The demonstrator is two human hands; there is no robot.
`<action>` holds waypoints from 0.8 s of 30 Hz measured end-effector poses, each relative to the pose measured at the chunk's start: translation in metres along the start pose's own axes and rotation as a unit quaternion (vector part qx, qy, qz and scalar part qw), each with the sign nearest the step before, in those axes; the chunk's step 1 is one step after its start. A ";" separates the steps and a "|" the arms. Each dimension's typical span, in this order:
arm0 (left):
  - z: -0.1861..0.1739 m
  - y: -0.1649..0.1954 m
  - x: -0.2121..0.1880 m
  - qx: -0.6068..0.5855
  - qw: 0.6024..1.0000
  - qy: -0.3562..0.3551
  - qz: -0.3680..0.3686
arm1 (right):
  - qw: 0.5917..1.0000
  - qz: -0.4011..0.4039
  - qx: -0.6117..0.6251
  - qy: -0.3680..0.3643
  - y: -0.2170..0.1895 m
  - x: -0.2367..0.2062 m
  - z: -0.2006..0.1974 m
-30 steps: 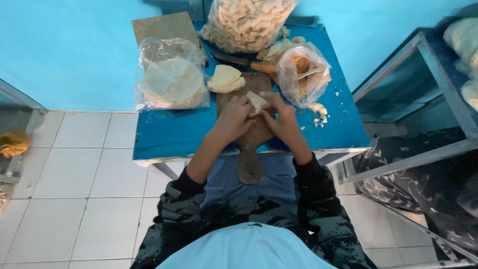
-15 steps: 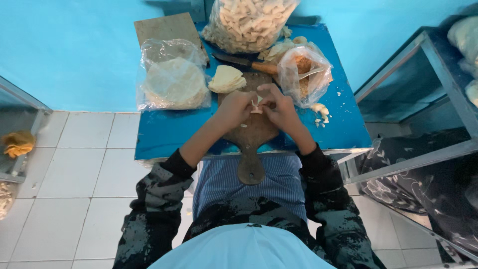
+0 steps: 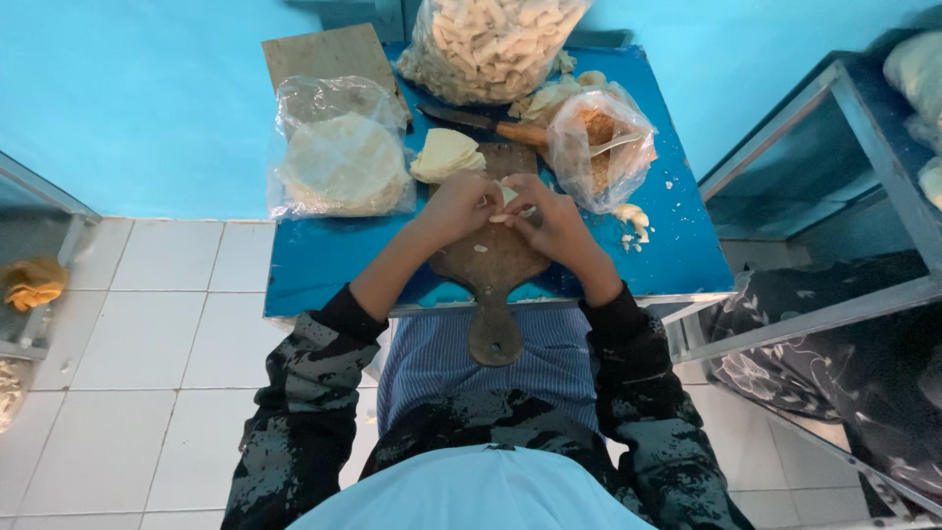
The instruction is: The person sits at a blue table and folds thin square dough sheets by hand into triangular pieces, stacking the folded pieces on a wooden paddle board. They occasionally reach into a plastic bag of brown powder beside the board and continue folding more sheets from a pile.
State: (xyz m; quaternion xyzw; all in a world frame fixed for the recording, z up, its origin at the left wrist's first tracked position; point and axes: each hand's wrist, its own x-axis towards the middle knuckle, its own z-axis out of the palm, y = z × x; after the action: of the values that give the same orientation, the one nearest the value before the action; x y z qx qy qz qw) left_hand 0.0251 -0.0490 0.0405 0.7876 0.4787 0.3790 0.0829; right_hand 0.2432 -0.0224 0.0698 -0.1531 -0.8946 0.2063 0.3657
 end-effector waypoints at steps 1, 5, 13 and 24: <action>-0.003 0.003 0.000 0.021 0.999 0.004 0.029 | 1.000 -0.001 0.009 0.001 0.000 0.000 0.000; -0.011 0.014 -0.005 0.040 0.999 -0.026 0.009 | 0.999 0.015 0.040 0.006 0.002 0.001 0.002; -0.009 0.019 -0.007 0.052 0.999 0.004 0.015 | 0.998 -0.026 -0.042 0.036 0.009 0.003 0.007; 0.010 -0.007 -0.003 0.070 0.997 0.026 -0.030 | 0.989 -0.061 -0.129 0.047 0.002 0.002 0.006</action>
State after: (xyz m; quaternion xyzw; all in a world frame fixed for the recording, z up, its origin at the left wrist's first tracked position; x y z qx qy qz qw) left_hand 0.0261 -0.0454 0.0288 0.7663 0.5300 0.3622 0.0264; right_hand 0.2373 -0.0213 0.0662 -0.1542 -0.9030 0.0587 0.3966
